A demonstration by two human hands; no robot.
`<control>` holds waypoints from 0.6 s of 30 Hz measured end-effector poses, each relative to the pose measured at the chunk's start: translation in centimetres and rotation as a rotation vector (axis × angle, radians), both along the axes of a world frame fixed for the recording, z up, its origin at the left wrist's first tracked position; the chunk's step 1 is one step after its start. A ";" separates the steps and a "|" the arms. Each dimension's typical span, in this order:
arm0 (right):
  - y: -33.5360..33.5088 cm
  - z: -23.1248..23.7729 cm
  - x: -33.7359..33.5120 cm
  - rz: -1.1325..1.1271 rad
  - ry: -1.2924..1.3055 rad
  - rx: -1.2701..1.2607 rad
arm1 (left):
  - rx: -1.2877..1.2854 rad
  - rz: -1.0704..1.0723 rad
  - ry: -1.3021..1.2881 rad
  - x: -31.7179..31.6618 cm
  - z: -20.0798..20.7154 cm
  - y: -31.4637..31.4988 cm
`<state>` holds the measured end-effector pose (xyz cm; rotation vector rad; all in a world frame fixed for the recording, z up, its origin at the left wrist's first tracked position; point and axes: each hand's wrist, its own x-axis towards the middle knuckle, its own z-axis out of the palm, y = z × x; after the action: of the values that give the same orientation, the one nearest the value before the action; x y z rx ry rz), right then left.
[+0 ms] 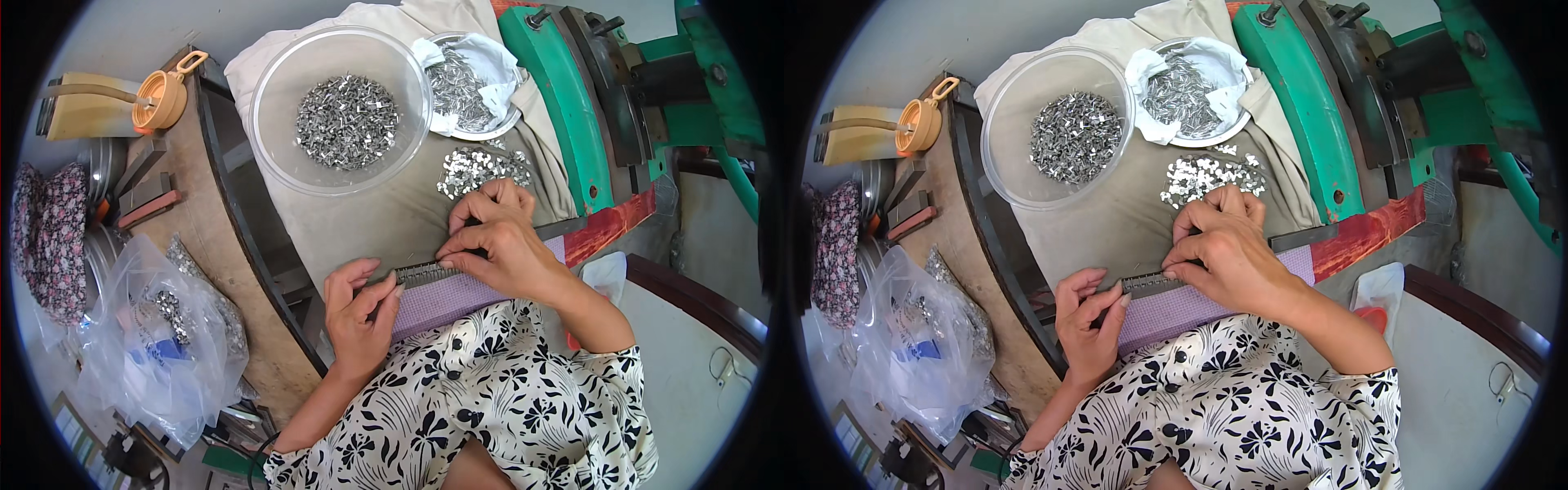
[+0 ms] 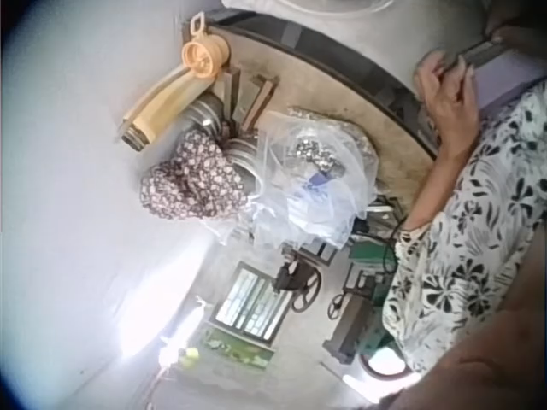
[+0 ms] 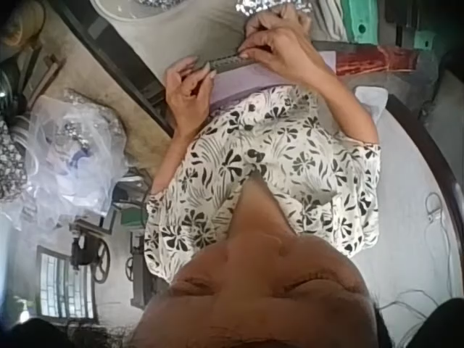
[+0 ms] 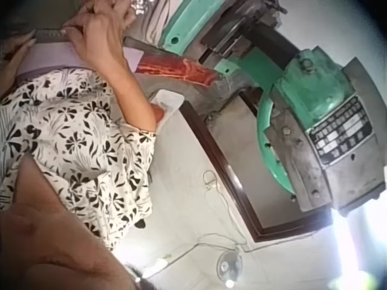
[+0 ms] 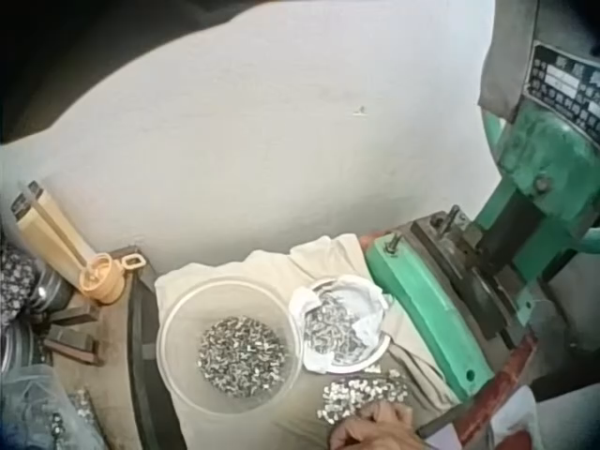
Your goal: Placing small metal components into a fixture for processing with a press machine.
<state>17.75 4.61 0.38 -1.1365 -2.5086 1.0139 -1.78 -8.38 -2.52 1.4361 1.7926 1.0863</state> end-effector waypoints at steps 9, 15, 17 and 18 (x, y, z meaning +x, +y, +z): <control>0.0 0.4 0.5 -0.011 -0.039 0.013 | 0.009 -0.006 0.004 0.0 -0.1 -0.1; 0.1 0.5 0.5 -0.017 -0.033 0.036 | 0.023 -0.003 0.006 0.0 -0.2 0.0; 0.2 0.6 0.9 -0.018 -0.042 0.024 | 0.027 -0.003 0.003 0.0 -0.2 0.0; 0.2 0.6 1.1 -0.011 -0.043 0.030 | 0.018 -0.013 0.009 -0.1 -0.1 -0.1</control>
<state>18.81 4.79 0.94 -1.1745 -2.5384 0.9552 -1.89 -8.52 -2.67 1.4635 1.7821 1.0935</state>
